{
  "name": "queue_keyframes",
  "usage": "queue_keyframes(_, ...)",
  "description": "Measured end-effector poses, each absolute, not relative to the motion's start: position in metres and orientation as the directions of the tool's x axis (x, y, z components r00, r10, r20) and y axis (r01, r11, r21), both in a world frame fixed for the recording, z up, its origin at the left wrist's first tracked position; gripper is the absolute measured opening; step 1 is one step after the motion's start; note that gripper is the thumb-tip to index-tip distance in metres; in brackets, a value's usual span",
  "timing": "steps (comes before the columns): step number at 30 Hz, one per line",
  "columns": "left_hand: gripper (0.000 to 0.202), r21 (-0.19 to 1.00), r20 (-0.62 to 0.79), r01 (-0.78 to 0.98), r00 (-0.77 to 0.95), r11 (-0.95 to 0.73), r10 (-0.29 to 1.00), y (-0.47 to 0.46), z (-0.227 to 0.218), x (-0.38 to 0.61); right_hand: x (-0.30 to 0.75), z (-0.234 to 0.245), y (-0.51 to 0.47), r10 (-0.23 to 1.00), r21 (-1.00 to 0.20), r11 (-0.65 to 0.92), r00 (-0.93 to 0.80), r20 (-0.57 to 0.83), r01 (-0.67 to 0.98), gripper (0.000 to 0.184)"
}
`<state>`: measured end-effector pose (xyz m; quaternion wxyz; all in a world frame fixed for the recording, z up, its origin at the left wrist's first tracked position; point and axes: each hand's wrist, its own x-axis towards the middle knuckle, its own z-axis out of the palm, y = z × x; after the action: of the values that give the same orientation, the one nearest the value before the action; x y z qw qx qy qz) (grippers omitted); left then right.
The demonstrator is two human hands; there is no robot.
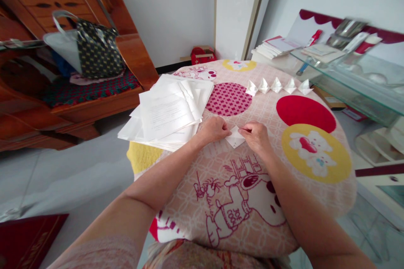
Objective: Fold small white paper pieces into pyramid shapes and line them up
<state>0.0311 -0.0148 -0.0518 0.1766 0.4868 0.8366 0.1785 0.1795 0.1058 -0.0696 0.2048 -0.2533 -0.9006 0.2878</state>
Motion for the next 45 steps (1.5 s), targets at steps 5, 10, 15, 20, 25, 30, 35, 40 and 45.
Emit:
queue_keyframes(5, 0.019, 0.418, -0.129, 0.745, -0.518, 0.520, 0.846, -0.012, -0.051, 0.036, 0.171, -0.069, 0.101, 0.652, -0.490, 0.700, -0.746, 0.138, 0.520, 0.026)
queue_keyframes(10, 0.019, 0.417, -0.129, 0.737, -0.532, 0.532, 0.837, -0.012, -0.052, 0.036, 0.168, -0.064, 0.099, 0.686, -0.448, 0.671, -0.724, 0.071, 0.591, 0.018)
queue_keyframes(15, 0.018, 0.437, -0.135, 0.741, -0.508, 0.511, 0.851, -0.012, -0.051, 0.036, 0.170, -0.060, 0.095, 0.686, -0.441, 0.667, -0.726, 0.047, 0.601, 0.015)
queue_keyframes(20, 0.021, 0.475, -0.132, 0.742, -0.471, 0.473, 0.872, -0.015, -0.048, 0.031, 0.170, -0.056, 0.092, 0.682, -0.356, 0.681, -0.732, -0.011, 0.640, 0.013)
queue_keyframes(25, 0.030, 0.517, -0.171, 0.725, -0.433, 0.455, 0.885, -0.020, -0.044, 0.026, 0.170, -0.061, 0.093, 0.671, -0.303, 0.709, -0.741, 0.013, 0.637, 0.017)
queue_keyframes(30, 0.028, 0.504, -0.166, 0.740, -0.424, 0.446, 0.890, -0.020, -0.045, 0.026, 0.170, -0.068, 0.092, 0.660, -0.288, 0.729, -0.749, 0.055, 0.621, 0.019)
queue_keyframes(35, 0.028, 0.413, -0.124, 0.762, -0.495, 0.498, 0.860, -0.017, -0.053, 0.032, 0.170, -0.067, 0.089, 0.661, -0.295, 0.728, -0.748, 0.062, 0.619, 0.020)
queue_keyframes(40, 0.033, 0.353, -0.105, 0.785, -0.508, 0.510, 0.855, -0.017, -0.055, 0.036, 0.170, -0.063, 0.087, 0.671, -0.285, 0.721, -0.739, 0.057, 0.632, 0.019)
queue_keyframes(45, 0.022, 0.387, -0.147, 0.776, -0.481, 0.498, 0.864, -0.017, -0.054, 0.030, 0.170, -0.065, 0.088, 0.661, -0.274, 0.730, -0.748, 0.051, 0.626, 0.019)
